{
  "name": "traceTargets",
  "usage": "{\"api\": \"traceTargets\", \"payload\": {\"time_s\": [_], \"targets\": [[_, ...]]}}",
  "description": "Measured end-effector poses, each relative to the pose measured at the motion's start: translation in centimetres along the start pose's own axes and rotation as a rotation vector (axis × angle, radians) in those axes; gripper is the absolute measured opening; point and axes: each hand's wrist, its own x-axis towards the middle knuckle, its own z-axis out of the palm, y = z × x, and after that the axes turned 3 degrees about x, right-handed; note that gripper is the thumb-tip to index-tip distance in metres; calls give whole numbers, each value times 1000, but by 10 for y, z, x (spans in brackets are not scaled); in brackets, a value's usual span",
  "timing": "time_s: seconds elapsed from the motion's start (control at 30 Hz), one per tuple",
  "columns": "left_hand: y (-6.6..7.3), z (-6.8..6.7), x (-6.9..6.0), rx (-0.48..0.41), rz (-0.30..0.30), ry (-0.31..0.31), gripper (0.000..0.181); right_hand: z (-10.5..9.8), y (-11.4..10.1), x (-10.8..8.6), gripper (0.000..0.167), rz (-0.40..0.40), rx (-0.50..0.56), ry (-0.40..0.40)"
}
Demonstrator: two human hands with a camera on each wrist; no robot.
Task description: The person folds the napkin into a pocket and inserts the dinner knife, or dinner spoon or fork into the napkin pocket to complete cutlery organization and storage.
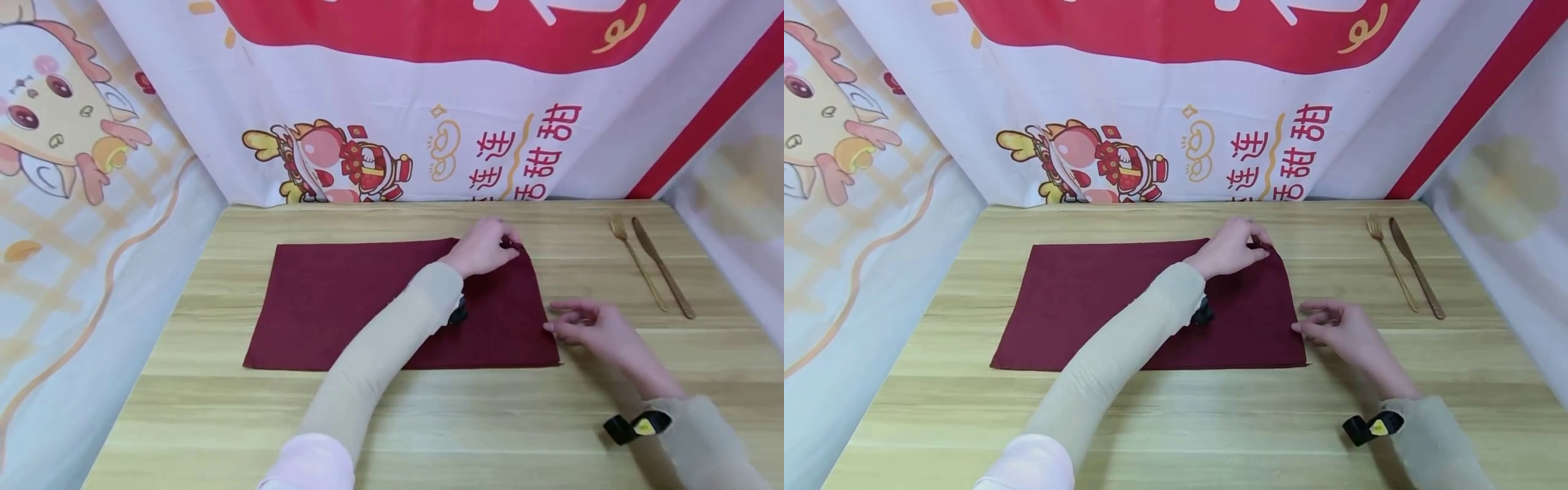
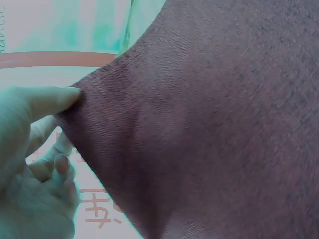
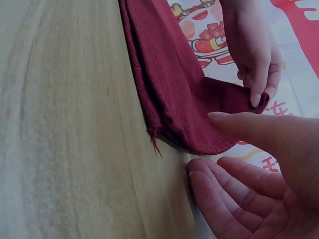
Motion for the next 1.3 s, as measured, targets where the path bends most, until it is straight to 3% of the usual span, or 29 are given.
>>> {"api": "traceTargets", "payload": {"time_s": [0.2,0.4,0.57,0.87,1.17,1.3], "targets": [[1,-8,-3,-81,16,-29,11,-5,2,7,58,-5,63,-18],[-2,-12,-5,-115,-2,17,8,-5,-1,12,60,21,69,-47],[-6,-15,-4,-123,26,76,6,-4,-6,16,60,29,0,-48],[-7,-20,-6,-177,23,96,10,0,-7,19,38,-14,-112,-52],[-13,-22,-7,-217,-24,142,10,-4,-11,15,32,-46,-107,-13],[-13,-22,-7,-215,-28,163,10,-10,-9,14,33,-20,-35,-9]]}}
